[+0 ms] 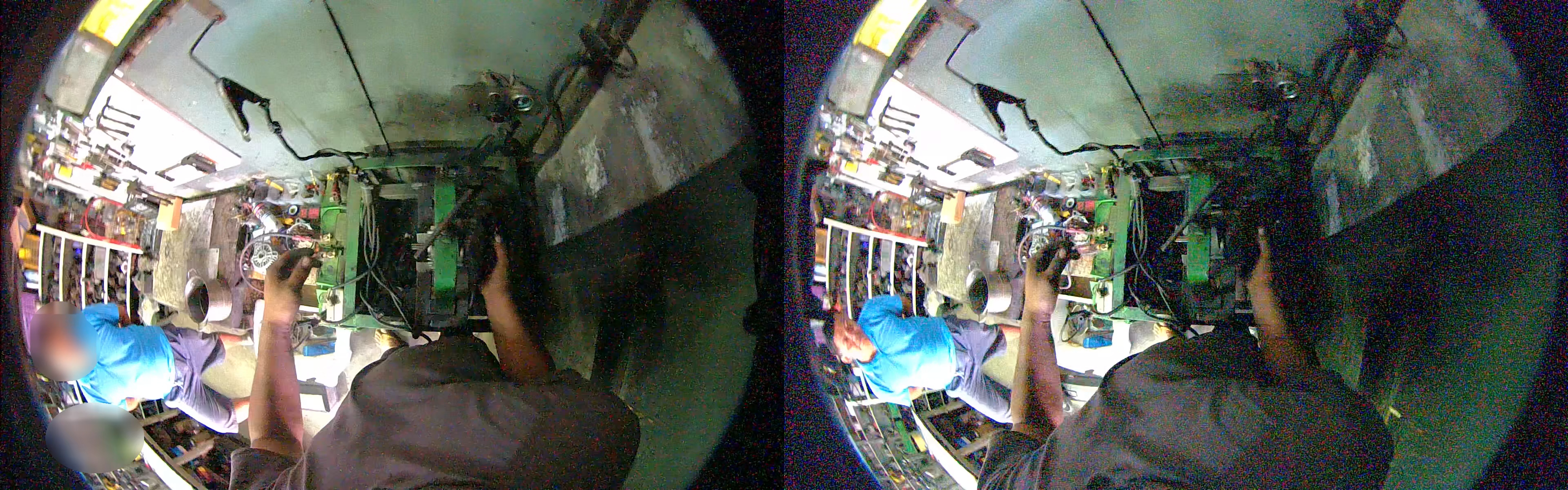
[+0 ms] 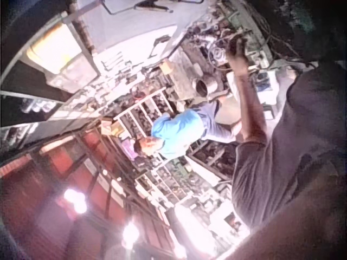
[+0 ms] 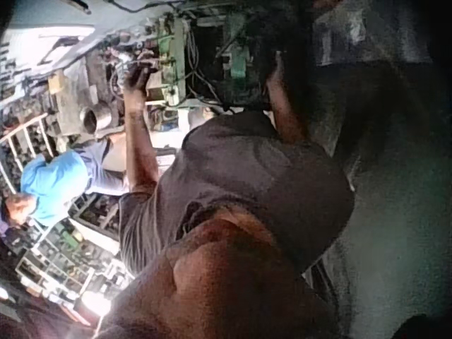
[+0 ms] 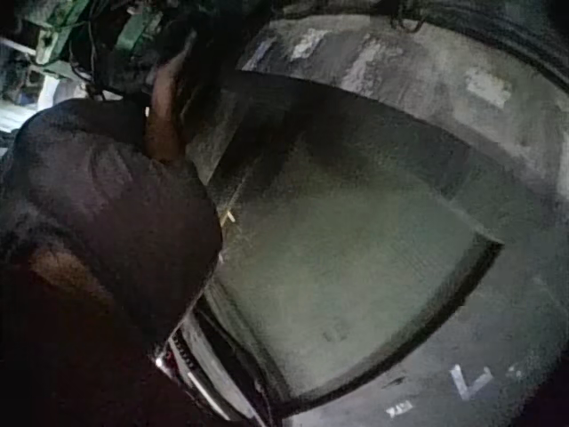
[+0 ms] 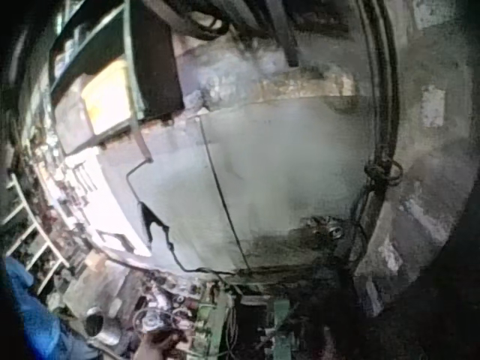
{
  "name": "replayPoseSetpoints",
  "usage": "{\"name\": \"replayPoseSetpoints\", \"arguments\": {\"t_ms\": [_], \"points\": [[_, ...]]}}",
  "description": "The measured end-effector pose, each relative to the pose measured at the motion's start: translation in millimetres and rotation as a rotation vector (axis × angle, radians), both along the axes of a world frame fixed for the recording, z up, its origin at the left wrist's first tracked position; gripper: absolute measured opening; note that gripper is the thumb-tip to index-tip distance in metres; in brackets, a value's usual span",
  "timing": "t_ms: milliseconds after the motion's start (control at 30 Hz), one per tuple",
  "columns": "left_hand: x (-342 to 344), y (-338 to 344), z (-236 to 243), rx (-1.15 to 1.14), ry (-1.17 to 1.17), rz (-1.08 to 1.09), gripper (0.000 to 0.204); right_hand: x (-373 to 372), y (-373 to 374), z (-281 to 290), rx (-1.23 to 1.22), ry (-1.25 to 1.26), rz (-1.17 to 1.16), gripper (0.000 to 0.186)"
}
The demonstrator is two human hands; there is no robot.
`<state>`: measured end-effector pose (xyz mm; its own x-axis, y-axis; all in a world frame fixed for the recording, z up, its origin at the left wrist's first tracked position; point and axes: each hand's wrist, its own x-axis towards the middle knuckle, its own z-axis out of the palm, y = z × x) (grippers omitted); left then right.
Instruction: The person cleans a metal part with a cloth, then moves to a welding station to weld a metal component. They adjust the welding torch and cables, then weld the part again while sparks are visible.
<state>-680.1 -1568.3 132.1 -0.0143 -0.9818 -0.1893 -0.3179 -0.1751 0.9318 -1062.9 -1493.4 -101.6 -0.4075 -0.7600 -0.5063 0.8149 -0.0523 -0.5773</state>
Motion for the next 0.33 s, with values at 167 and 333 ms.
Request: {"name": "replayPoseSetpoints", "arguments": {"t_ms": [167,333], "points": [[141,79,-117,0.013,0.042,0.104,0.050,-56,43,-16,0.045,-0.040,-0.060,0.053],[262,200,-189,0.474,-0.412,0.436,0.060,-103,126,-51,-0.269,-0.219,0.127,0.075]]}}
